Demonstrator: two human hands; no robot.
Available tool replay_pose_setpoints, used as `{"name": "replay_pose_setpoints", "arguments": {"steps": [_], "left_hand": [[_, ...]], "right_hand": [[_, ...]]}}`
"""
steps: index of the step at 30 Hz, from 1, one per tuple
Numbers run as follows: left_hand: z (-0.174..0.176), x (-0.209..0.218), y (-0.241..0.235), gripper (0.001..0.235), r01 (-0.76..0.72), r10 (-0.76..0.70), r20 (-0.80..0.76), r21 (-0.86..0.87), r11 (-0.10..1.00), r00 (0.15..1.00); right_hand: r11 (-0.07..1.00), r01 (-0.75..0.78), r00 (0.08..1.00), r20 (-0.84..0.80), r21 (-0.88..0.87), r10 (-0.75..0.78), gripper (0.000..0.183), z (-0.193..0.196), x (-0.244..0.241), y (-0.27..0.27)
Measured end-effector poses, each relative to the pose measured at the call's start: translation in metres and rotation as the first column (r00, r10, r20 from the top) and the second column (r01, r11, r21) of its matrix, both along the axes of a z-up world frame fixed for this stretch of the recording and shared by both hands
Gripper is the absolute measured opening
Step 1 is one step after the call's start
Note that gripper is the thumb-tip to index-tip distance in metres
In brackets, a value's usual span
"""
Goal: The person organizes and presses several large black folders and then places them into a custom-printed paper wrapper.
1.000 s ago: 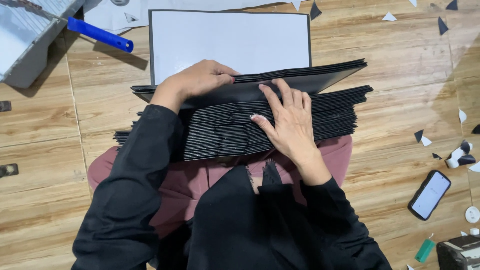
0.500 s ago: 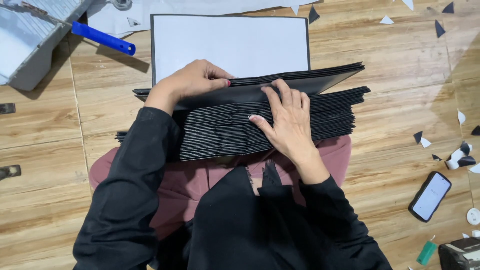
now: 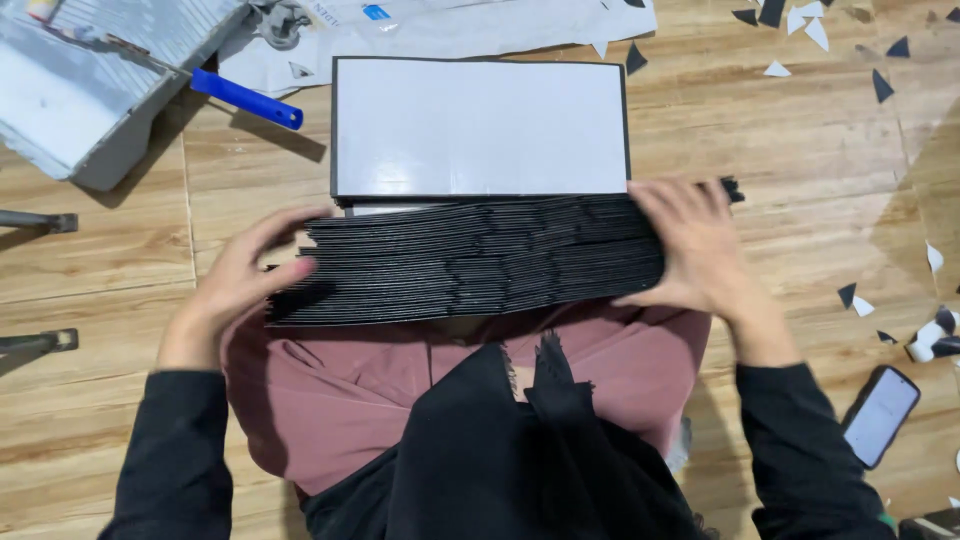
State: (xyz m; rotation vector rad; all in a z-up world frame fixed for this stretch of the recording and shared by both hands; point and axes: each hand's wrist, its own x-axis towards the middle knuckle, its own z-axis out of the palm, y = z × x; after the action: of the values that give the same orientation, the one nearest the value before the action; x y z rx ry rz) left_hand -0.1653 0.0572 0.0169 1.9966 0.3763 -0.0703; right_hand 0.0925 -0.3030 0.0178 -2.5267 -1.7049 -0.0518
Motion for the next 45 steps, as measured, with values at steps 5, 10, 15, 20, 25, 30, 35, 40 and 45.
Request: {"name": "replay_pose_setpoints", "arguments": {"steps": [5,10,15,20,25,30,35,40,45], "left_hand": [[-0.057,-0.018,-0.014,0.105,-0.089,0.273,0.319,-0.489,0.868,0.908],[-0.064,-0.013,-0.019,0.111,-0.309,0.549,0.179,-0.668,0.677,0.816],[-0.046,0.004,-0.022,0.104,-0.249,0.459,0.236,-0.591,0.767,0.856],[-0.049,0.007,-0.021,0.107,-0.26,0.51,0.211,-0.665,0.7,0.834],[-0.046,0.019,-0.028,0.092,-0.298,0.538,0.3,-0.578,0.759,0.788],[-0.053,0.019,-0.024,0.094,-0.362,0.59,0.241,-0.596,0.717,0.771],[-0.071,-0.006,0.0,0.099,-0.184,0.316,0.464,-0.307,0.934,0.827],[-0.039,-0.022,0.001,0.145,0.022,-0.174,0.286,0.467,0.884,0.942],[-0.063,-0.019,0.016,0.132,0.052,-0.094,0.085,0.399,0.915,0.992]], "right_hand": [[0.98,0.186,0.969,-0.181,0.072,-0.17,0.131,-0.013,0.014,-0.025],[0.865,0.356,0.896,-0.391,0.354,-0.209,0.138,-0.033,0.01,-0.031],[0.887,0.199,0.95,-0.305,0.416,-0.07,0.119,-0.018,0.021,-0.024],[0.472,0.597,0.69,-0.715,0.648,0.109,0.109,-0.085,0.064,-0.052],[0.419,0.842,0.159,-0.899,0.339,0.408,0.104,-0.097,0.051,-0.009],[0.573,0.789,0.042,-0.95,0.221,0.309,0.113,-0.081,0.043,-0.019],[0.829,0.548,0.085,-0.993,0.115,0.081,0.136,-0.065,0.055,-0.074],[0.968,0.222,0.67,-0.703,-0.116,-0.238,0.115,-0.052,0.059,-0.085],[0.99,0.105,0.738,-0.675,0.092,-0.016,0.093,-0.096,0.086,-0.085]]}}
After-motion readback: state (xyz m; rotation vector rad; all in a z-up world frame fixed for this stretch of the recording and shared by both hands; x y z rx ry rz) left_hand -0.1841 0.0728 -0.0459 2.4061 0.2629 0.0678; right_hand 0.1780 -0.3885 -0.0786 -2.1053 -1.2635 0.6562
